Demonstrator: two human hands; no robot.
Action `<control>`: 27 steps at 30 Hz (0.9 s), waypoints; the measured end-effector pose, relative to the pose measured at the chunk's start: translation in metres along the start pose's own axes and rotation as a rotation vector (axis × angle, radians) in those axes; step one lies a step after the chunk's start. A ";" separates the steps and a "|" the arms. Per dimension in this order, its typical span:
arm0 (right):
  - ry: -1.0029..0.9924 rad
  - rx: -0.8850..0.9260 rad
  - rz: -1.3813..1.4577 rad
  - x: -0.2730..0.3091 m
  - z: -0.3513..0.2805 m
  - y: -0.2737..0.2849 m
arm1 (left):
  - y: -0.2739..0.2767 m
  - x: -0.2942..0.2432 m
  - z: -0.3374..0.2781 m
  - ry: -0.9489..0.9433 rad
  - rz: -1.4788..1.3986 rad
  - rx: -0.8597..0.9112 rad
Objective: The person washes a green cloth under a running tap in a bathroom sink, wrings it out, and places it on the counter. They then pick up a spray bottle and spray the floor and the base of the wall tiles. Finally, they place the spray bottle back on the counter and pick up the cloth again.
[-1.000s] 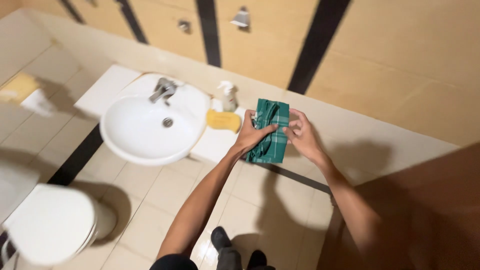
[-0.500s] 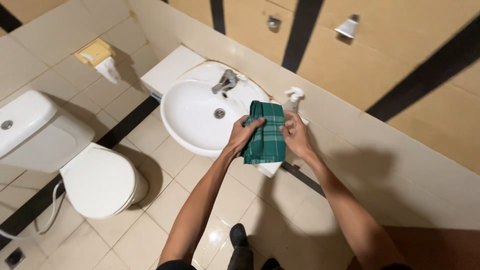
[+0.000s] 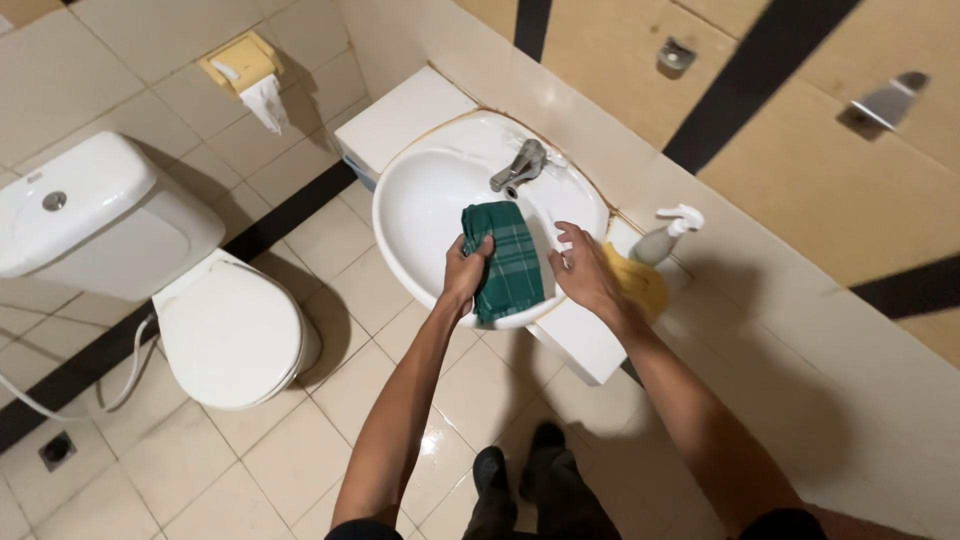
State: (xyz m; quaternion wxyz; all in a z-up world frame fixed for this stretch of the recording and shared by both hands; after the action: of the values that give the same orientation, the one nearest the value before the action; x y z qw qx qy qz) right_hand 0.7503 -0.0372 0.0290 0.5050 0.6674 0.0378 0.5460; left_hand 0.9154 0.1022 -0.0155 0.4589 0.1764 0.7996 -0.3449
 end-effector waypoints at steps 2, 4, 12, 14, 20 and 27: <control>0.000 0.004 -0.022 -0.002 0.015 -0.007 | 0.013 0.015 0.020 0.003 0.003 -0.049; -0.002 0.010 -0.040 -0.009 0.032 -0.015 | 0.021 0.019 0.031 0.009 0.009 -0.100; 0.229 0.084 -0.112 -0.051 0.131 -0.047 | 0.041 0.063 0.093 0.180 -0.013 -0.297; 0.270 0.104 -0.190 -0.047 0.153 -0.051 | 0.043 0.074 0.111 0.207 -0.020 -0.330; 0.436 0.143 -0.393 -0.056 0.203 -0.071 | 0.033 0.098 0.149 0.276 -0.180 -0.345; 0.581 0.071 -0.605 -0.088 0.219 -0.090 | 0.016 0.098 0.176 0.352 -0.150 -0.299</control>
State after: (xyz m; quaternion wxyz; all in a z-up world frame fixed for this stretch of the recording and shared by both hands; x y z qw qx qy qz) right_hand 0.9284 -0.1852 -0.0731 0.5874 0.4616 0.3918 0.5370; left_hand 0.9820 -0.0157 -0.1655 0.3065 0.1041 0.9202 -0.2199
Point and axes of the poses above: each hand's wrist, its own z-axis towards the middle knuckle, its own y-axis out of the back of the hand, x = y × z, the point moved 1 cm from there along z, towards the middle knuckle, and after that the axes turned 3 degrees about y, right-handed, at the moved point
